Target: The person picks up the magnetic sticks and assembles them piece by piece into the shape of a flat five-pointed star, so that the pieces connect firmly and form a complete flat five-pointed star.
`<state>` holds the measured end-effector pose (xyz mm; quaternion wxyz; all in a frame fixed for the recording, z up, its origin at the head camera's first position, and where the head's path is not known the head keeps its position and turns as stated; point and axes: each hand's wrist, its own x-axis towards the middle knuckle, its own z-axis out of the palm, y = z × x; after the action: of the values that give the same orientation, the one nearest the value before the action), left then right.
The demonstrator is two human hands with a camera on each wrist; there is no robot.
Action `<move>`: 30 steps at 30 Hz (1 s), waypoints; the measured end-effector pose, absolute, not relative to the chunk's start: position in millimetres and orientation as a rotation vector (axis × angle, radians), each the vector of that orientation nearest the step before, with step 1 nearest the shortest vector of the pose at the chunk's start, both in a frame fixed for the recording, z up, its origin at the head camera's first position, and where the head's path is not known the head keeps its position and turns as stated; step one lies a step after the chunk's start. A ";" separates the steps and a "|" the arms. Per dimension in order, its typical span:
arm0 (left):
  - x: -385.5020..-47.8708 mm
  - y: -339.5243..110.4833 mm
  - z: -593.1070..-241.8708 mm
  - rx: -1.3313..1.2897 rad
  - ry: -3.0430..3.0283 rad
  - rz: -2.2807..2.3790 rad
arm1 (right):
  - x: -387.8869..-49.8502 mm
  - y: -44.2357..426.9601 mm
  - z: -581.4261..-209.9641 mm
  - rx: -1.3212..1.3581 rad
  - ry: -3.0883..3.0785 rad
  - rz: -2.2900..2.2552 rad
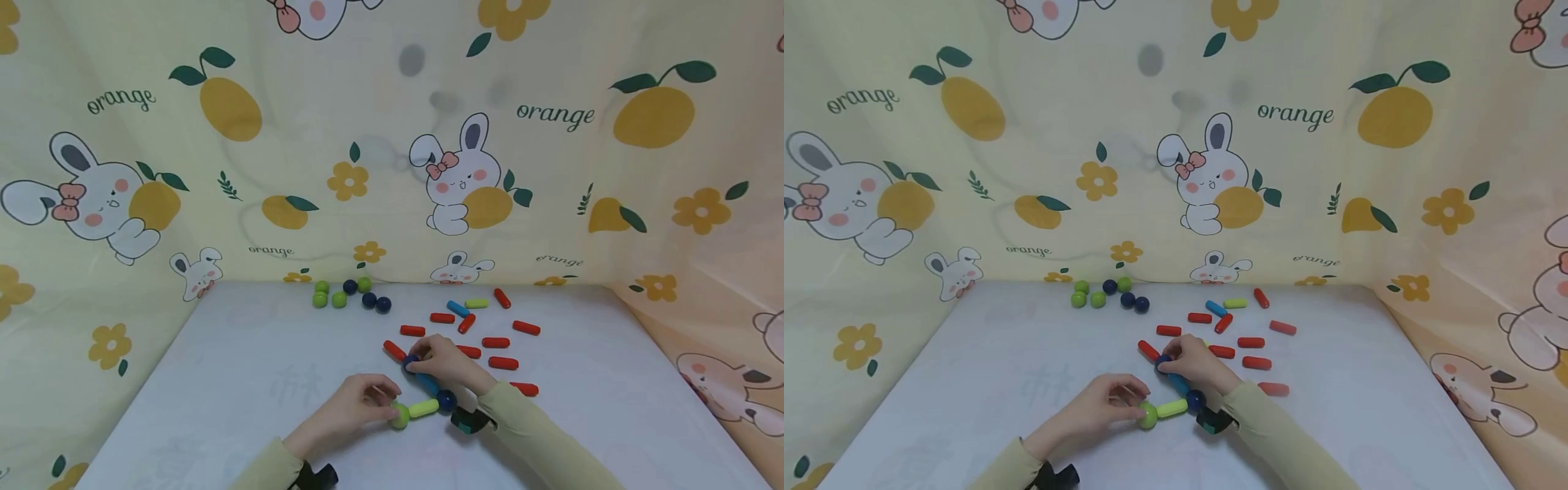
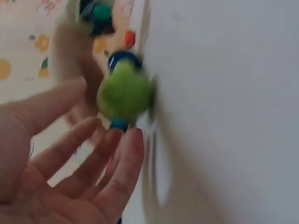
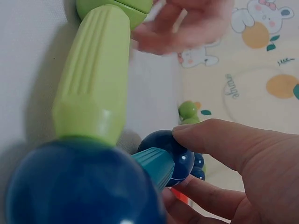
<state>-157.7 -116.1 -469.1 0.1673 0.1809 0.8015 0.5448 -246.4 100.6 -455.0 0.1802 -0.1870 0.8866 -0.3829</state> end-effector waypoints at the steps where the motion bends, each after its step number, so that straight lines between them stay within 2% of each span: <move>1: -162.5 -120.1 -467.5 0.508 2.289 1.554 | -246.4 101.8 -456.3 -0.531 2.501 -1.083; 9: -222.4 -164.0 -455.6 0.344 2.538 1.789 | -239.8 107.2 -457.5 -0.529 2.465 -1.112; 18: -284.0 -186.6 -451.5 0.342 2.750 1.784 | -242.5 111.4 -458.5 -0.544 2.470 -1.104; 30: -309.5 -193.3 -461.7 0.197 2.801 1.603 | -247.0 111.4 -463.1 -0.548 2.448 -1.127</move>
<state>-309.5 -193.3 -461.7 -0.0459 0.0607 0.8654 0.4952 -247.0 111.4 -463.1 0.1947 -0.1956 0.8731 -0.4019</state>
